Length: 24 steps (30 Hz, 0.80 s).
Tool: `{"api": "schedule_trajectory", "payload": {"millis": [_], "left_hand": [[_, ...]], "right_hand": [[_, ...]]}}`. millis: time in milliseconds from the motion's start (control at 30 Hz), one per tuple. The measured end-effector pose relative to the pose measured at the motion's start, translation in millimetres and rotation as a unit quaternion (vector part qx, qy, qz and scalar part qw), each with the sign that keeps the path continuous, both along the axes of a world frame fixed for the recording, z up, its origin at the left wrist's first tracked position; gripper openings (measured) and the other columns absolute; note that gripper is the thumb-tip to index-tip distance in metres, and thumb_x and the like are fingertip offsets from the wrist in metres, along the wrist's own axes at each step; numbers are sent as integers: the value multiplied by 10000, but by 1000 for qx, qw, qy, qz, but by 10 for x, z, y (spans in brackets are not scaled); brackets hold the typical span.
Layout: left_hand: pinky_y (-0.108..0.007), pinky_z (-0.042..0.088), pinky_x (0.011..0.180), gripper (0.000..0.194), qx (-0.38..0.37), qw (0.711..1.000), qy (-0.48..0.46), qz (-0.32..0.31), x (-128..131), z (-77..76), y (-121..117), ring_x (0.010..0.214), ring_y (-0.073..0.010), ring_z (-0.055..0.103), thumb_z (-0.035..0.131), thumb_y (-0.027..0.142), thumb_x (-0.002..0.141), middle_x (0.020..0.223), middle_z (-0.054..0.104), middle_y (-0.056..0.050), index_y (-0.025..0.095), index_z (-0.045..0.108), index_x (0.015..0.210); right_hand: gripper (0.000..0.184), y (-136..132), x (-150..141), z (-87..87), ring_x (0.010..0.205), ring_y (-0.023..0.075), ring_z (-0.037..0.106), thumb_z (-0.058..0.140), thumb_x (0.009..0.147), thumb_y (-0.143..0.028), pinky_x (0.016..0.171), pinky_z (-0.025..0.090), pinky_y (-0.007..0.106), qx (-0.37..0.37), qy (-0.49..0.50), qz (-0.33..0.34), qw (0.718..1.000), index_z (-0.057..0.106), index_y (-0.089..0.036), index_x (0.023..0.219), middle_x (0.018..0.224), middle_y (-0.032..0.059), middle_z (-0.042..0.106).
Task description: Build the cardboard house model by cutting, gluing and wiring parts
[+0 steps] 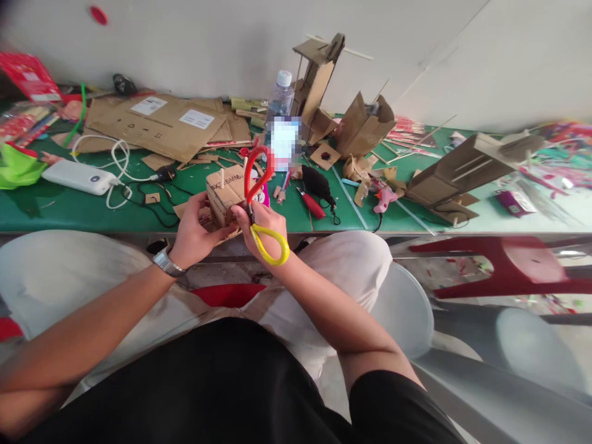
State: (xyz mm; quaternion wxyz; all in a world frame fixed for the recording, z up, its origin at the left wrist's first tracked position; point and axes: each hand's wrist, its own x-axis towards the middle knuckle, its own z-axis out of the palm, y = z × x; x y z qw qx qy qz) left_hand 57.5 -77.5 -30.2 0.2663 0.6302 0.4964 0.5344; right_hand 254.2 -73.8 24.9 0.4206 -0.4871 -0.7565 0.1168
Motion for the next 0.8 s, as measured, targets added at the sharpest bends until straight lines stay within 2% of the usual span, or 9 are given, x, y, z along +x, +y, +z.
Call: {"api": "schedule_trajectory", "payload": {"millis": [300,567,700,800], "left_hand": [[-448,640,957,847,-5,1000,4,7,-6,-1,-4,1157,-293,726,1001,425,746,1324,680,-119,226,545,1432],[-488,623,1019,819,28,998,52,14,-26,63,2,1217,-325,699,988,446,760,1349,680,-135,213,564,1421],[-516,621,1059,825,30,999,34,7,-41,39,12,1262,-339,698,972,467,786,1410,663,-156,224,551,1453],[-500,653,1012,872,19,999,16,26,-115,-19,82,1232,-335,722,966,537,782,1430,658,-174,223,535,1472]], "right_hand": [[678,43,-29,40,650,184,603,361,1088,-798,642,434,302,-13,19,-1,1000,567,-236,772,737,60,683],[735,59,36,16,700,204,679,379,1043,-870,682,507,306,-27,65,22,997,689,-227,866,762,65,727],[698,33,71,6,702,217,714,405,1068,-820,685,541,328,-10,81,14,997,733,-231,887,756,64,750],[629,3,99,30,683,205,735,402,1113,-734,688,570,340,8,127,24,992,772,-248,961,783,44,772]]}}
